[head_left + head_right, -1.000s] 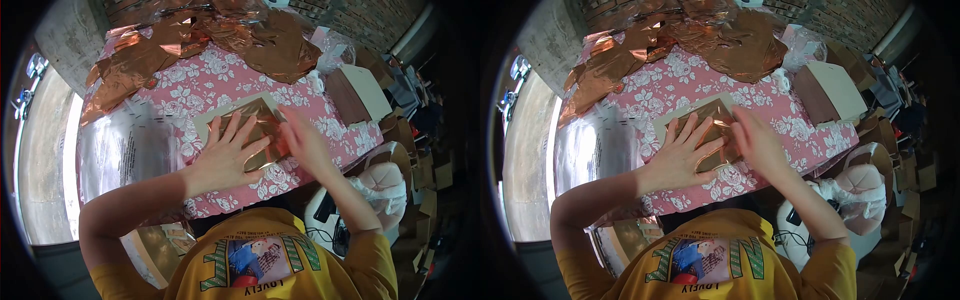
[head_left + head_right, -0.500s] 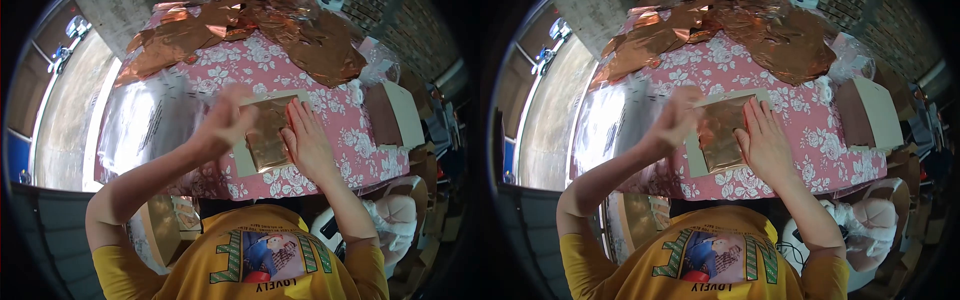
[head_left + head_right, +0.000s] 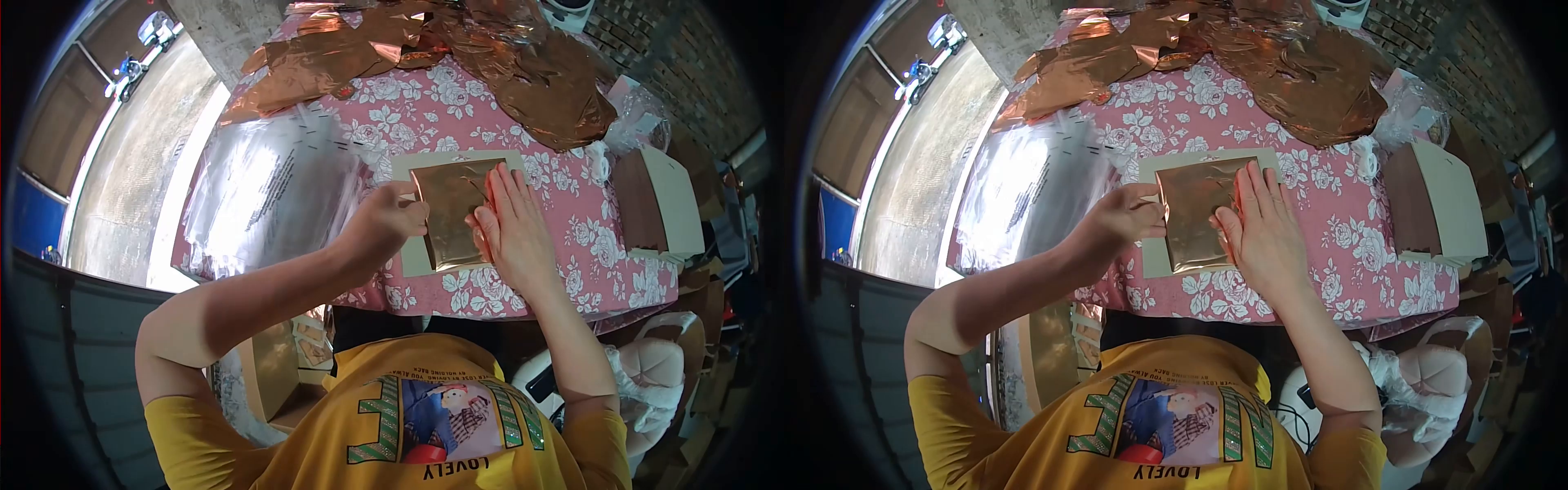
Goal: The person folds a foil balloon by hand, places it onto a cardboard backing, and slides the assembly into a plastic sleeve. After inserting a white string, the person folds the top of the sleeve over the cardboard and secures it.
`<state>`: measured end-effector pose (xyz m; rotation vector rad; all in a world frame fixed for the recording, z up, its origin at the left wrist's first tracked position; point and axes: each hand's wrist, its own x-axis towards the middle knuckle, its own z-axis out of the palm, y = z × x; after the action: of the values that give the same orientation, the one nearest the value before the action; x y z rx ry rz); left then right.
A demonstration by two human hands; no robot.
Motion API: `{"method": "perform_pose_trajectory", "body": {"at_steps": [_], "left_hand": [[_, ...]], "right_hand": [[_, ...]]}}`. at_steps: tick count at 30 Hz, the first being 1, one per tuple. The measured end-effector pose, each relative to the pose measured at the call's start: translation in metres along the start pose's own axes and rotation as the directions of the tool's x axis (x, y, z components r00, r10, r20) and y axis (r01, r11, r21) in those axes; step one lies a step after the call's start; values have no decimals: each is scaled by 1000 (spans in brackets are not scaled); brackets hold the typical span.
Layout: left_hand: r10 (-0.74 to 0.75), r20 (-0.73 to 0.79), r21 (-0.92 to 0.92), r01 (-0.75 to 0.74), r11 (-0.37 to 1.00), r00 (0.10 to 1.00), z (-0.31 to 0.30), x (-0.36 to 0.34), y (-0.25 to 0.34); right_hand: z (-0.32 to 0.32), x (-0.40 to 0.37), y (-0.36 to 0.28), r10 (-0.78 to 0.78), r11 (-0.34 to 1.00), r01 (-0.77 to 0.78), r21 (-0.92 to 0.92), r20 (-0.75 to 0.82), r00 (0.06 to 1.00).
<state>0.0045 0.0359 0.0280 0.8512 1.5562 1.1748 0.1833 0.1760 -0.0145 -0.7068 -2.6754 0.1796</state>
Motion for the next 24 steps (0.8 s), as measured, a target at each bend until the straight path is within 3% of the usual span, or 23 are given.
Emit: {"method": "perform_pose_trajectory", "body": {"at_steps": [4,7,9,10,12,16,18,24], "left_hand": [[-118,4,-158,117,980,993,3,7,9],[-206,-85,-124,195,973,975,1,21,5],[-227,-78,110,234,966,971,-2,29,6],[-231,-77,110,238,965,970,-2,30,6],[-133,-118,234,158,959,984,-1,31,5],[-136,-149,277,173,945,979,4,35,2],[82,-334,417,69,906,939,10,40,-6],[268,-407,435,-73,898,873,14,34,-19]], "right_hand": [[-2,-1,-2,16,1000,-17,12,20,1000],[-3,1,-4,25,999,-26,21,27,999],[-4,1,-4,33,999,-33,20,26,999],[-4,1,-4,33,999,-33,14,27,999],[-4,1,-5,34,999,-35,11,31,999],[-4,1,-4,15,999,-13,-49,33,999],[-3,1,-5,11,999,-9,-52,31,999],[-3,1,-4,17,999,-16,-41,28,999]]}}
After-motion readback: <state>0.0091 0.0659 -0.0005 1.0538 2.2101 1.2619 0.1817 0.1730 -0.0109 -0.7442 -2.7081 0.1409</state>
